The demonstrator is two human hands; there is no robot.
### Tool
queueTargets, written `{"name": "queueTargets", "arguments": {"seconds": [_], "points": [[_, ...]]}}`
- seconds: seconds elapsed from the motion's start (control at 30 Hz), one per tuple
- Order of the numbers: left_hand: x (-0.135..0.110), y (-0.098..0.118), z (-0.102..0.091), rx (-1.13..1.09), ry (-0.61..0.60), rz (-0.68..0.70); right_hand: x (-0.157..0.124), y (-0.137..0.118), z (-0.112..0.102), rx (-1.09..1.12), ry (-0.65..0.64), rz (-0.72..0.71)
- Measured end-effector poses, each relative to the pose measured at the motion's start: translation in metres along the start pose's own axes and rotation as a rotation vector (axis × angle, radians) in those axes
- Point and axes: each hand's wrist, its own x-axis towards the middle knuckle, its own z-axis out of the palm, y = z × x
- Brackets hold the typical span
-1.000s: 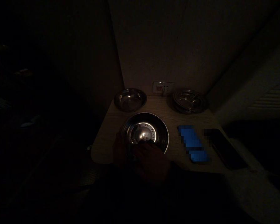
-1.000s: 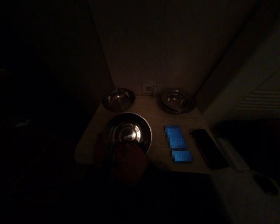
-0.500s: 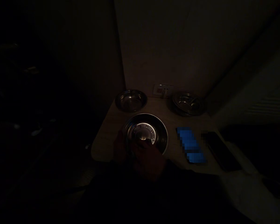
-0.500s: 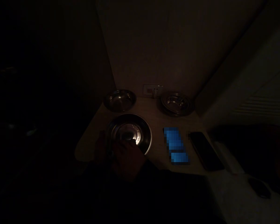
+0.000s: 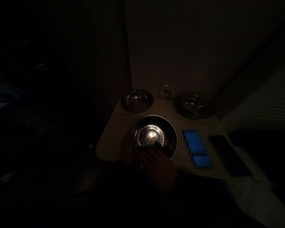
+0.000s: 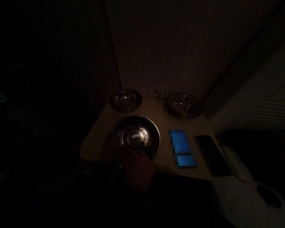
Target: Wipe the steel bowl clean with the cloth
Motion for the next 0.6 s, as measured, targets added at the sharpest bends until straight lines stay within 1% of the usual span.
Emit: {"name": "queueTargets", "arguments": {"seconds": [0.07, 0.13, 0.2, 0.27, 0.33, 0.4, 0.47, 0.6], "points": [[0.001, -0.002, -0.001, 0.01, 0.028, -0.032, 0.008, -0.006, 0.006, -0.018, 0.054, 0.001], [0.001, -0.003, -0.002, 0.027, 0.013, 0.006, 0.006, -0.007, 0.009, -0.043, 0.109, 0.007], [0.001, -0.004, -0.002, 0.041, -0.016, 0.073, -0.006, 0.001, 0.008, -0.072, 0.14, -0.012], [-0.001, -0.005, -0.001, 0.071, -0.026, 0.105, -0.024, 0.015, 0.004, -0.11, 0.142, -0.066], [-0.002, -0.007, 0.002, 0.081, -0.015, 0.086, -0.041, 0.029, -0.003, -0.154, 0.127, -0.127], [-0.004, -0.008, 0.005, 0.058, -0.006, 0.079, -0.049, 0.037, -0.006, -0.191, 0.12, -0.161], [-0.004, -0.009, 0.007, 0.04, 0.018, 0.067, -0.046, 0.034, -0.002, -0.202, 0.139, -0.152], [-0.004, -0.005, 0.008, -0.016, 0.056, -0.015, -0.024, 0.009, 0.019, -0.16, 0.222, -0.066]]}}
